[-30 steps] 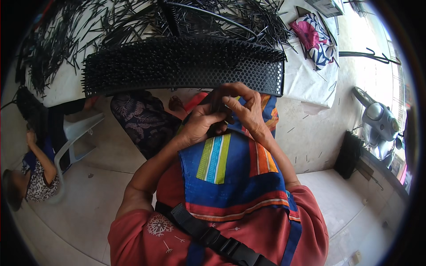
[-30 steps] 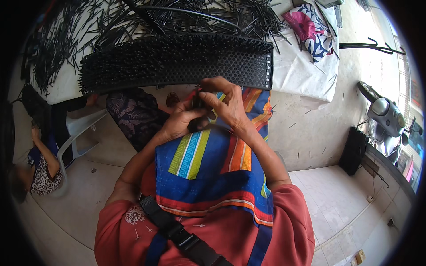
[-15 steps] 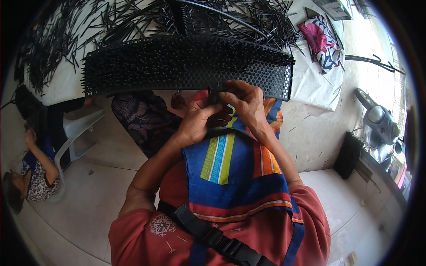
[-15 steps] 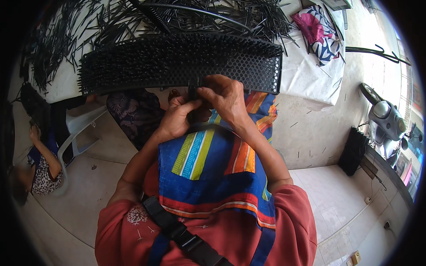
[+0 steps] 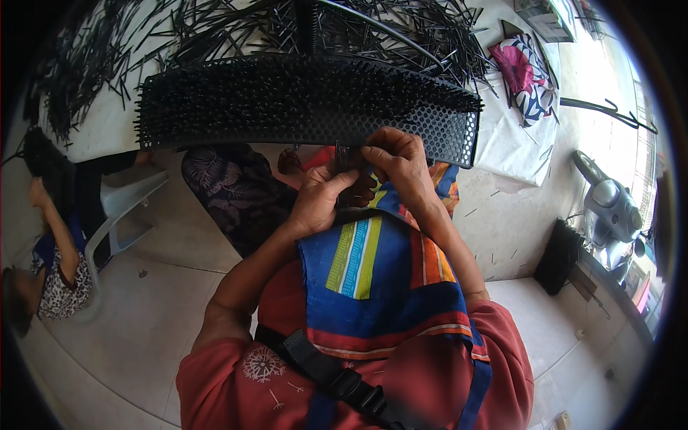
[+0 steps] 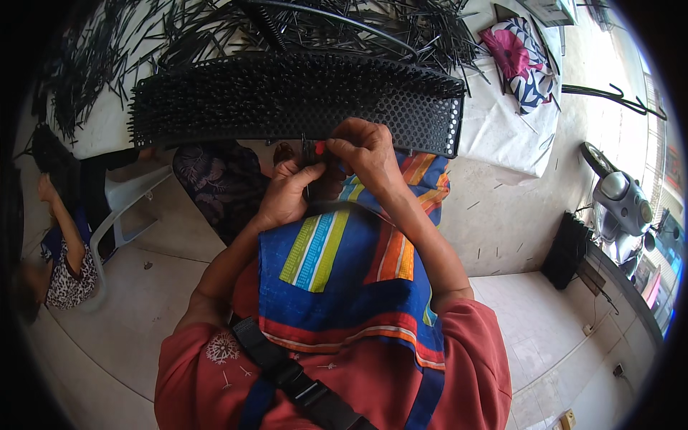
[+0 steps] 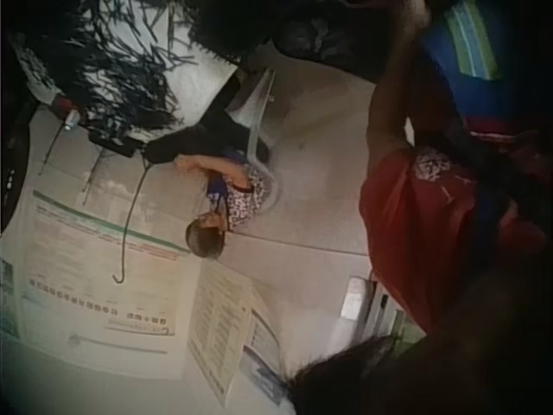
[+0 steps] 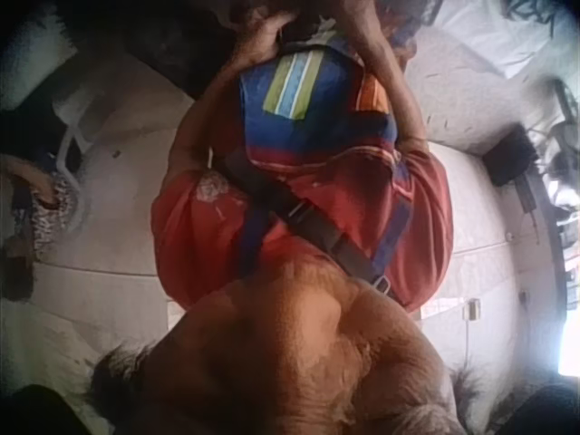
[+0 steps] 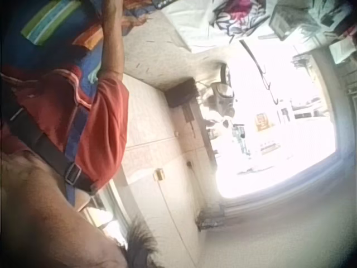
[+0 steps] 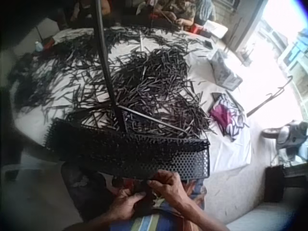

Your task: Inserting thin black rods into a perforated base to assemble an industrial mat or brush.

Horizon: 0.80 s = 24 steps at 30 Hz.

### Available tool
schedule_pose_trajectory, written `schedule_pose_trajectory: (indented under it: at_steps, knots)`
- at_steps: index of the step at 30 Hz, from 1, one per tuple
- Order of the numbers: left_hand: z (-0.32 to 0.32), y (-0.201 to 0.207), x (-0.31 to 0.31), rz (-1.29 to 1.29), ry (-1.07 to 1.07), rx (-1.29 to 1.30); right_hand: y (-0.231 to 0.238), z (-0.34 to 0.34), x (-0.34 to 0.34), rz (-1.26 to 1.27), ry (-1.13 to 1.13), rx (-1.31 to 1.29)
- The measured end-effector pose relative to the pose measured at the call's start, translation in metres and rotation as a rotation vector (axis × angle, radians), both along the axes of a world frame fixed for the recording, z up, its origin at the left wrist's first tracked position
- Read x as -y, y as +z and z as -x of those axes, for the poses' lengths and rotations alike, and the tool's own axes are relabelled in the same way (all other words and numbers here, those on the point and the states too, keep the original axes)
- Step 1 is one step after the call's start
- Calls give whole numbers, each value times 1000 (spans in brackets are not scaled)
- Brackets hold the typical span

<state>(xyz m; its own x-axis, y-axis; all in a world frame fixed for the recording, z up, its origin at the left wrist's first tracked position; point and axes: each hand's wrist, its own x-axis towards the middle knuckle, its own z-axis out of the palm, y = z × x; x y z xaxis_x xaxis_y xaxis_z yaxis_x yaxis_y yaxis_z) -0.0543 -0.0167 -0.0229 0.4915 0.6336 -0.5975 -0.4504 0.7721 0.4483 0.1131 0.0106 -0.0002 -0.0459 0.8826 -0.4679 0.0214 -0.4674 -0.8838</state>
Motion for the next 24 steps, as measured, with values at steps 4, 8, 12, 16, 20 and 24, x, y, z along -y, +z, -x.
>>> schedule_pose_trajectory:
  at_steps: [4, 8, 12, 16, 20, 24]
  knots:
    - [-1, 2, 2, -146, 42, -163, 5, 4, -2, 4, 22, 2]
    - [5, 12, -3, -54, 165, -187, 2, 8, 1, -108, -172, -56]
    - [13, 1, -2, 80, 109, -234, 4, 17, -3, -293, -313, -11]
    - [12, -2, 7, 109, 86, -184, -5, 27, -18, -636, -259, 226]
    - [13, 2, 6, 42, 115, -117, -8, 34, -28, -818, -189, 313]
    - [12, 0, 4, 80, 161, -74, -8, 34, -26, -845, -120, 385]
